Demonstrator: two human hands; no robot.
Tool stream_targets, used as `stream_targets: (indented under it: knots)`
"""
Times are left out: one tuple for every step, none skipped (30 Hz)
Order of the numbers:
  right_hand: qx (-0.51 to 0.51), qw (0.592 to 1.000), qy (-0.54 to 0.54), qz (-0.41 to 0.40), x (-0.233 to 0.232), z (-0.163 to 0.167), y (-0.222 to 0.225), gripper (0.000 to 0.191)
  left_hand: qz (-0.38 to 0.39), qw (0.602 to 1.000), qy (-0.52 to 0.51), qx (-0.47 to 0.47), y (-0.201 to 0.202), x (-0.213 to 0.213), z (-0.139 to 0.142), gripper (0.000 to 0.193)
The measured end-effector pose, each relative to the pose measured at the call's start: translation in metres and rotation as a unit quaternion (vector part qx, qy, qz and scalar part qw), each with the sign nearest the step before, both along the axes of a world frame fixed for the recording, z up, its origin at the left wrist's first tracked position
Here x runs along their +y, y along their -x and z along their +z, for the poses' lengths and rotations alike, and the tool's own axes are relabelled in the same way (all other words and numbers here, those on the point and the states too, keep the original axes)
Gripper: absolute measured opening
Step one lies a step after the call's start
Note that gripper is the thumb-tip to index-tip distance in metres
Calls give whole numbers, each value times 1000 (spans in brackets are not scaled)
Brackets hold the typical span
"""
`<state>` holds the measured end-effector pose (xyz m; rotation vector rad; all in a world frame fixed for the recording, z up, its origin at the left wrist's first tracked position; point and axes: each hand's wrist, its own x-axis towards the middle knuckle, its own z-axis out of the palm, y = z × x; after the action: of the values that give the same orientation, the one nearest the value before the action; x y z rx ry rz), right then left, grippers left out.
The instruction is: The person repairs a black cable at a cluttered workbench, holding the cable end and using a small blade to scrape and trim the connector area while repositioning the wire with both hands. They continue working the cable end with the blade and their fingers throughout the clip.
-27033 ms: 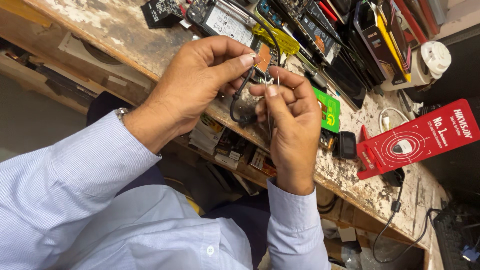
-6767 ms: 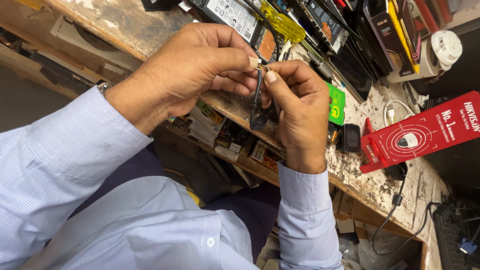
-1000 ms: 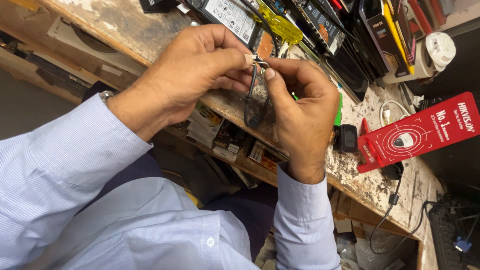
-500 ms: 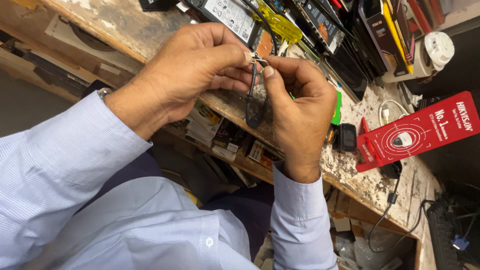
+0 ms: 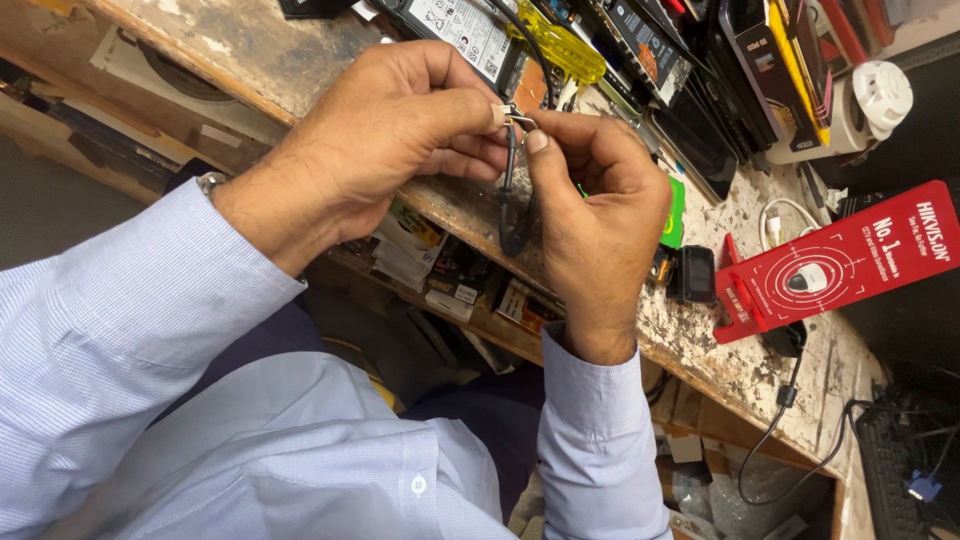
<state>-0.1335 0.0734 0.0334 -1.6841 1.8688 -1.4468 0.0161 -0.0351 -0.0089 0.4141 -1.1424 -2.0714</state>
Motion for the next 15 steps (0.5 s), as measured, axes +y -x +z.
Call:
stream_targets:
  knots:
    - [-2,1000,-2,-1,0,0,0,10,1,1000,2,-2,0,0,0,9]
    - [-8,1000,-3,-2,0,0,0,11,3,1000,4,-4,1,0,0,9]
    - [-14,1000,-4,-3,0,-1,0,11,4,1000,6,-6,1,0,0,8]
    - [-20,1000,-6,-4,-1,-1,0,11,5,1000,10,-3,1,0,-1,8]
    - [-27,1000,-5,-3,0,-2,-1,11,5,1000,15,-1,1,0,-1,8]
    - [-34,999,-4,-2,-1,-2,0,11,6,1000,19,2,1,0,-1,8]
    - [-41,999,-3,-1,-1,-2,0,11,10,1000,27,-5,2,1,-1,8]
    - [-42,999,-3,0,-1,-3,0,11,15,999,35,-12,2,1,-1,7]
    - [-43,999,-3,1,-1,-3,-1,11,19,999,43,-19,3,1,-1,7]
    - [-44,999,-4,1,-1,-3,0,11,22,998,47,-22,3,2,-1,7]
    - [-49,999,-4,2,-1,-3,0,11,25,998,52,-24,3,1,-1,7]
    - [-53,999,-5,4,-1,-3,0,10,28,998,56,-27,3,2,-2,7]
    - [-58,998,-6,5,-1,-4,0,10,29,997,61,-27,3,2,-2,8]
    - [-59,998,-6,6,-2,-4,0,10,30,997,66,-26,4,2,-2,8]
    - [-61,998,-7,7,-2,-4,1,10,31,997,70,-26,4,2,-2,8]
